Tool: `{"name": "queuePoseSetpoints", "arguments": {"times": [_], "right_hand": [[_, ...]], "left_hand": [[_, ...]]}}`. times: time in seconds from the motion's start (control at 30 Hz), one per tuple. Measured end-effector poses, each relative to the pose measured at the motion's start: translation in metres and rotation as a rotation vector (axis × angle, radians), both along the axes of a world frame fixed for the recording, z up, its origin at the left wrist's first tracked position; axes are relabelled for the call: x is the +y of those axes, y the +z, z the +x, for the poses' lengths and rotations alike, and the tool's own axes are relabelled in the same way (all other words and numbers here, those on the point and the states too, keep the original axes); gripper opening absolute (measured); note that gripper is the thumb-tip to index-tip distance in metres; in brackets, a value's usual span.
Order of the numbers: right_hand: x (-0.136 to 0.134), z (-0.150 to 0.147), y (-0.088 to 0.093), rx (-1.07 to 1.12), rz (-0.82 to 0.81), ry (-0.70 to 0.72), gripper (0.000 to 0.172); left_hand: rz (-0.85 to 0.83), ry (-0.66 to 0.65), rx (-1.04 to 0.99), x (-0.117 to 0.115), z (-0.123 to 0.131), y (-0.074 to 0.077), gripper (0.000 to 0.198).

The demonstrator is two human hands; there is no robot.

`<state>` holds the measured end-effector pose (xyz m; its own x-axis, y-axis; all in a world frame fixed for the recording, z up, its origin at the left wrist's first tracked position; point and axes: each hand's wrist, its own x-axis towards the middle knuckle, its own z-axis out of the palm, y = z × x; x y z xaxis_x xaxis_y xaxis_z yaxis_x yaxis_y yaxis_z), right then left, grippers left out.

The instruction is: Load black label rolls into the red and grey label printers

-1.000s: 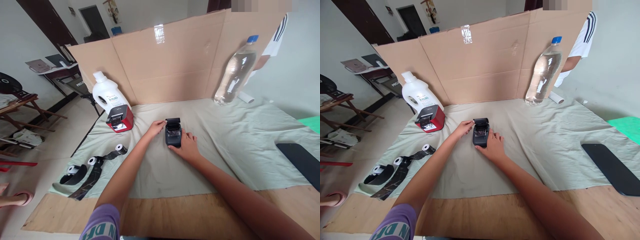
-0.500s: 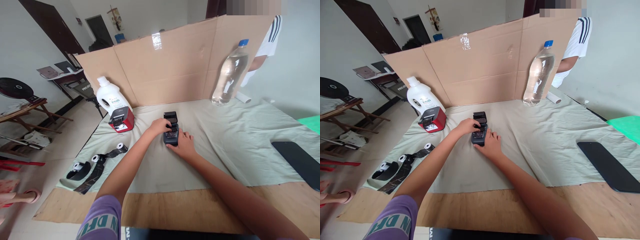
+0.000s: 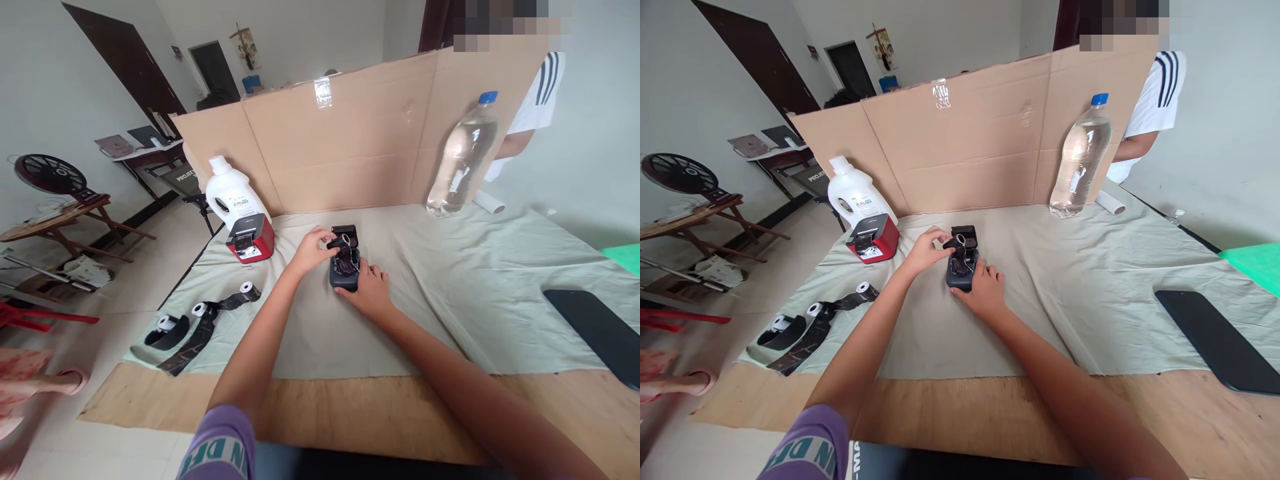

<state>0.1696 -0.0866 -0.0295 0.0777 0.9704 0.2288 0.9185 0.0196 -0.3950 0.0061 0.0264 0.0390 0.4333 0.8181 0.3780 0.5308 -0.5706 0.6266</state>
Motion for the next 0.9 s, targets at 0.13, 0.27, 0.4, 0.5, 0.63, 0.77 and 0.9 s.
{"name": "queuePoseSetpoints", "arguments": {"times": [0.13, 0.27, 0.4, 0.5, 0.63, 0.77, 0.9], "right_hand": [[0.000, 0.000, 0.000, 0.006, 0.010, 0.003, 0.096], [0.002, 0.001, -0.004, 0.000, 0.025, 0.005, 0.094], [0.003, 0.001, -0.006, -0.011, 0.027, -0.001, 0.094], [0.003, 0.001, -0.006, -0.021, 0.022, -0.002, 0.094], [0.004, 0.002, -0.005, -0.015, 0.020, 0.014, 0.091], [0.004, 0.003, -0.006, -0.021, 0.032, 0.015, 0.090], [0.005, 0.004, -0.008, -0.040, 0.029, 0.019, 0.090]], "left_hand": [[-0.170, 0.071, -0.472, -0.026, -0.040, -0.037, 0.031], [-0.206, 0.210, -0.618, -0.043, -0.077, -0.063, 0.046], [-0.139, 0.360, -0.542, -0.047, -0.095, -0.067, 0.049], [-0.093, 0.460, -0.399, -0.047, -0.098, -0.068, 0.042], [-0.140, 0.573, -0.167, -0.047, -0.099, -0.075, 0.031], [-0.135, 0.626, 0.009, -0.051, -0.097, -0.071, 0.050], [-0.056, 0.617, 0.082, -0.072, -0.097, -0.051, 0.070]]}}
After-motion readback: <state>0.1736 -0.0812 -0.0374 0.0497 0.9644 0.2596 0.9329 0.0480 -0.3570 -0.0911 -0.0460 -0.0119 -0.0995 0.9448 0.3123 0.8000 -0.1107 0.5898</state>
